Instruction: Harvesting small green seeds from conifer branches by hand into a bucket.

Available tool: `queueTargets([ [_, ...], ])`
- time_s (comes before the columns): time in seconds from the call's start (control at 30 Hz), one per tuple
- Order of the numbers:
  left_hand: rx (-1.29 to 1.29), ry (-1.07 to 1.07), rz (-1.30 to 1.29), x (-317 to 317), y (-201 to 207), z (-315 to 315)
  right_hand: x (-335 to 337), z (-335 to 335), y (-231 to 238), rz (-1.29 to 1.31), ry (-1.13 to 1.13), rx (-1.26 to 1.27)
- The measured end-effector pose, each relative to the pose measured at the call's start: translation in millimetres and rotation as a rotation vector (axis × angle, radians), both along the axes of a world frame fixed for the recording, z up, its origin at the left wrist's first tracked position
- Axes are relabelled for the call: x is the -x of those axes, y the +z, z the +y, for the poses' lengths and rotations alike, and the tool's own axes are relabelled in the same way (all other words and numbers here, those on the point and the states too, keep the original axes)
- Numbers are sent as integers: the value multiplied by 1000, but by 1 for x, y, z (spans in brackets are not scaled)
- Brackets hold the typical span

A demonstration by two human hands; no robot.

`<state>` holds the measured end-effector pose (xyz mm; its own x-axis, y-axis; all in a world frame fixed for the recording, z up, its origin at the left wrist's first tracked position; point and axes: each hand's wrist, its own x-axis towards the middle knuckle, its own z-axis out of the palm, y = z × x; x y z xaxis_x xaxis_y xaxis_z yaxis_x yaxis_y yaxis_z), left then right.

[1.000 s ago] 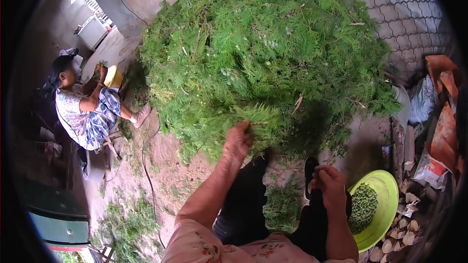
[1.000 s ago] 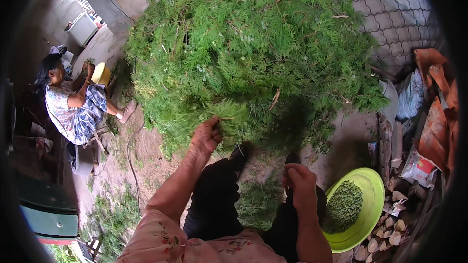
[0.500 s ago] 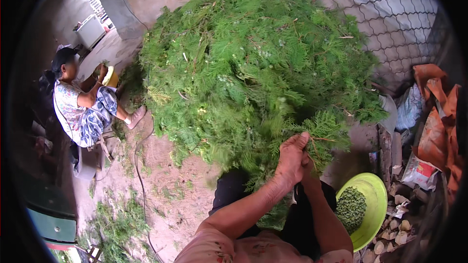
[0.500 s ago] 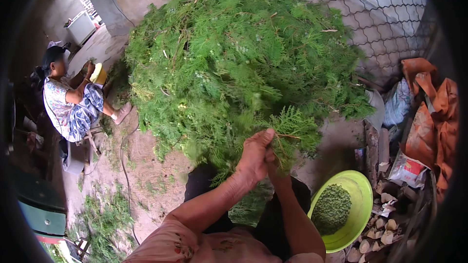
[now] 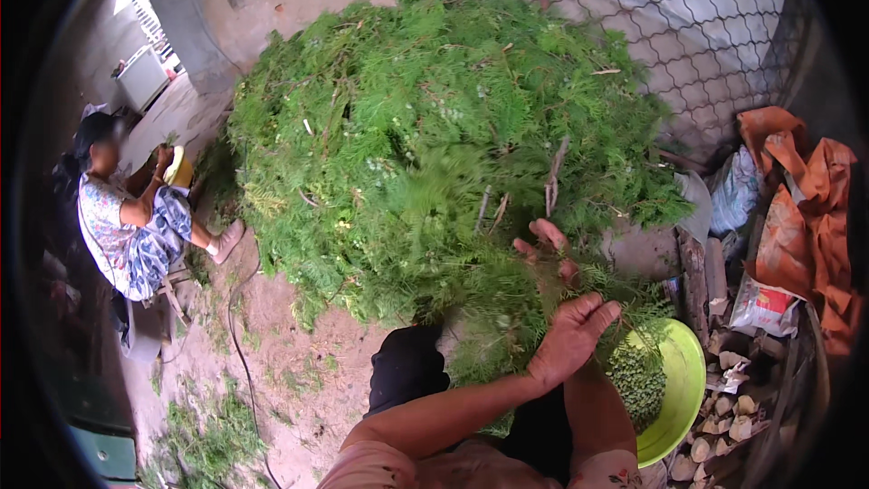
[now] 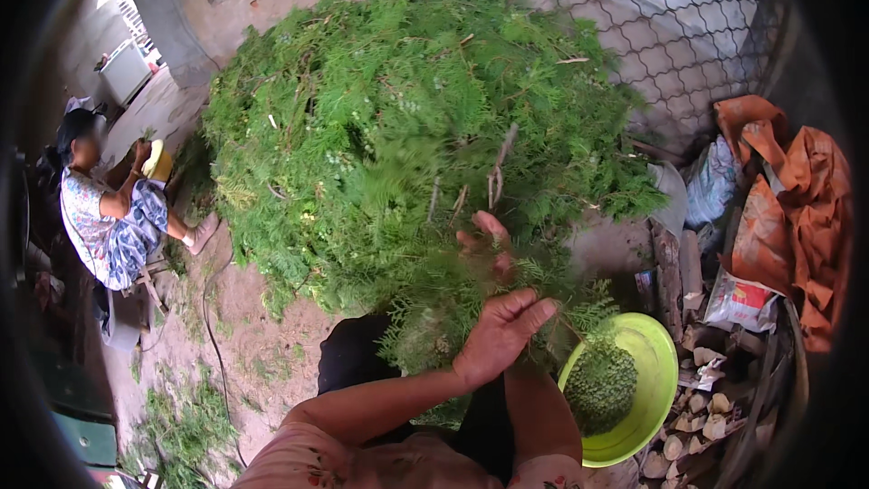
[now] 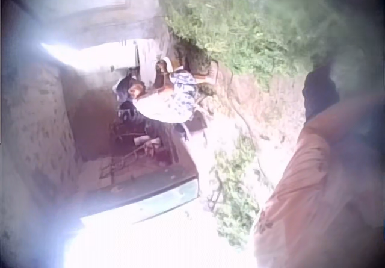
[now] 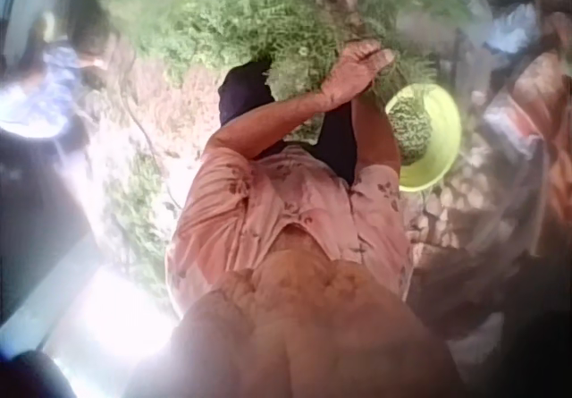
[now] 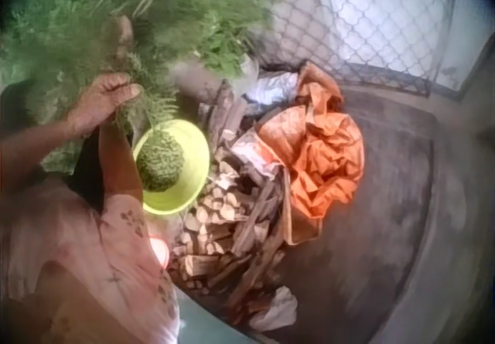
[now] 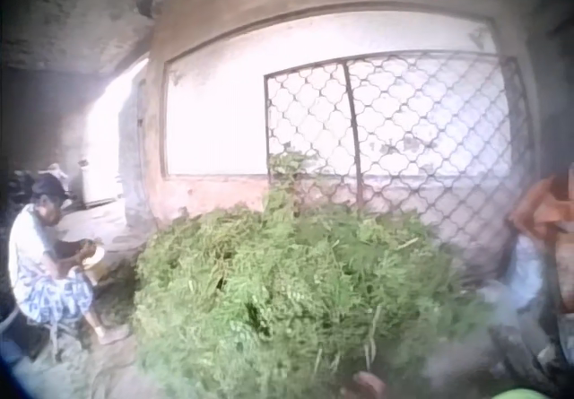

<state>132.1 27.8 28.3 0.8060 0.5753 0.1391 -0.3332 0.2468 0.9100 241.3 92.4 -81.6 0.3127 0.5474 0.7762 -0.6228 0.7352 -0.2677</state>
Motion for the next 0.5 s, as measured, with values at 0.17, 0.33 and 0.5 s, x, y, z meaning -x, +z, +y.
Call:
queueTargets([
  [0.17,-248,-277,28,7,-10,-9,-8,-33,41,-2,-539,731],
  [0.33,-1102,-1015,61,20,39,41,-45,-40,84,220,-544,846],
  [0.5,-633,111,448,-1,-21,127,-71,-36,77,361,-558,708],
])
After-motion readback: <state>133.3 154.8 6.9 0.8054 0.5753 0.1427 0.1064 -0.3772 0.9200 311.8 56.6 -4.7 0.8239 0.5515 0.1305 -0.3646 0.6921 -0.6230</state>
